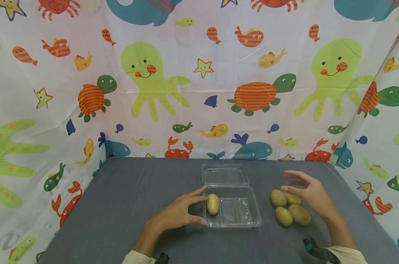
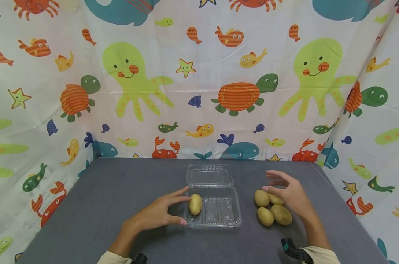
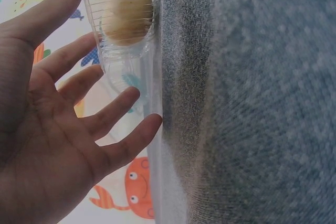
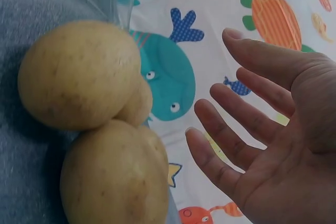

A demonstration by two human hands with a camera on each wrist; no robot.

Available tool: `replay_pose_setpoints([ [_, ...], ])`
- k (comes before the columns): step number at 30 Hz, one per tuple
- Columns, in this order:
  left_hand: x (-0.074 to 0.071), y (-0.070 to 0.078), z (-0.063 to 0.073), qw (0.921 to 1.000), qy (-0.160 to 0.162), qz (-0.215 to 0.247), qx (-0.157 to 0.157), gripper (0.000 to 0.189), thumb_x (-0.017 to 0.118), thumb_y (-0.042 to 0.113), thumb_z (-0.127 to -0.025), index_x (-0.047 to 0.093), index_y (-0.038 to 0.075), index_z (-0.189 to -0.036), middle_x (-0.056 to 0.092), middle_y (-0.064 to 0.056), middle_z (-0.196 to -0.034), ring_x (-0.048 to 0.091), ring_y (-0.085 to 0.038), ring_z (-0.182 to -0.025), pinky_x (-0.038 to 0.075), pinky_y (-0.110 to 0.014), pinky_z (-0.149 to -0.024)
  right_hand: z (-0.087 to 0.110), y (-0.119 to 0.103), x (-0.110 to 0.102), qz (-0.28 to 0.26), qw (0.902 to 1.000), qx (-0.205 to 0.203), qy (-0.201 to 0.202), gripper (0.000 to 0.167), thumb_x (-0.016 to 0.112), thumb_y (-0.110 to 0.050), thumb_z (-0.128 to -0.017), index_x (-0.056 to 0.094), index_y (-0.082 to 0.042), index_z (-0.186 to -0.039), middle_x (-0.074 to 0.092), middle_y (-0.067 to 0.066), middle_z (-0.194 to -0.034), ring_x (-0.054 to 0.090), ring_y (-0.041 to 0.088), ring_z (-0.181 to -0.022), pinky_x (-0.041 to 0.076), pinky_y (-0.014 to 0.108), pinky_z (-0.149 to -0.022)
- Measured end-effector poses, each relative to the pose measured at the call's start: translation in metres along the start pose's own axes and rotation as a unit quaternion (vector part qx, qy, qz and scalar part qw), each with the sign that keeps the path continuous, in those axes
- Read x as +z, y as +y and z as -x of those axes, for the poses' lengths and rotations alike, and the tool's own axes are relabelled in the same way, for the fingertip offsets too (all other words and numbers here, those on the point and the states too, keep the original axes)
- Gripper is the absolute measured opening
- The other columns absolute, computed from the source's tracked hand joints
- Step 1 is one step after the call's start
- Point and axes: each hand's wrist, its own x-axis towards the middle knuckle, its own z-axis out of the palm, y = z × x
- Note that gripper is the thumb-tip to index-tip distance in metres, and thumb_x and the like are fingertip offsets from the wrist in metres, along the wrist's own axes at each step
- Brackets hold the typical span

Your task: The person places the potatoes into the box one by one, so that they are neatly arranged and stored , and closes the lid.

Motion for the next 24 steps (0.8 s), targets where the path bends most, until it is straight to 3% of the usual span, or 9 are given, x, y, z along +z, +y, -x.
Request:
replay_pose_setpoints([
  [3, 0.0, 0.001, 0.0, 1.0, -0.001, 0.0, -0.001, 0.074, 0.087, 0.048, -0.087, 0.06, 0.025, -0.152, 0.03, 0.009, -0.174, 0.032, -0.032, -0.158, 0.03, -0.068, -0.121, 0.0, 0.005, -0.001, 0.0, 1.0, 0.008, -0.003, 0.062, 0.078, -0.039, -0.098, 0.057, -0.016, -0.152, 0.064, 0.01, -0.143, 0.065, 0.013, -0.12, 0.055, 0.03, -0.086],
  [12, 0.0, 0.002, 0.0, 1.0, -0.002, 0.003, -0.002, 0.074, 0.087, 0.046, -0.087, 0.06, 0.025, -0.153, 0.03, 0.008, -0.174, 0.032, -0.033, -0.158, 0.03, -0.068, -0.121, -0.001, 0.014, 0.0, -0.008, 0.9988, 0.042, -0.023, 0.065, 0.077, -0.042, -0.098, 0.055, -0.014, -0.153, 0.061, 0.019, -0.148, 0.062, 0.019, -0.122, 0.058, 0.036, -0.074],
  [20, 0.0, 0.002, 0.0, 0.9999, -0.005, 0.001, -0.009, 0.074, 0.086, 0.048, -0.087, 0.059, 0.027, -0.153, 0.029, 0.009, -0.174, 0.031, -0.032, -0.158, 0.03, -0.068, -0.121, -0.003, 0.027, 0.003, 0.017, 0.9986, 0.036, -0.035, 0.065, 0.076, -0.042, -0.099, 0.057, -0.009, -0.152, 0.064, 0.021, -0.145, 0.059, 0.04, -0.131, 0.056, 0.031, -0.079],
  [24, 0.0, 0.002, 0.0, 0.9999, -0.004, -0.001, -0.009, 0.075, 0.086, 0.049, -0.087, 0.059, 0.026, -0.154, 0.029, 0.007, -0.174, 0.032, -0.033, -0.158, 0.03, -0.068, -0.121, -0.003, 0.032, 0.005, 0.019, 0.9983, 0.038, -0.041, 0.067, 0.077, -0.041, -0.098, 0.057, -0.006, -0.151, 0.065, 0.021, -0.144, 0.057, 0.042, -0.133, 0.055, 0.029, -0.082],
])
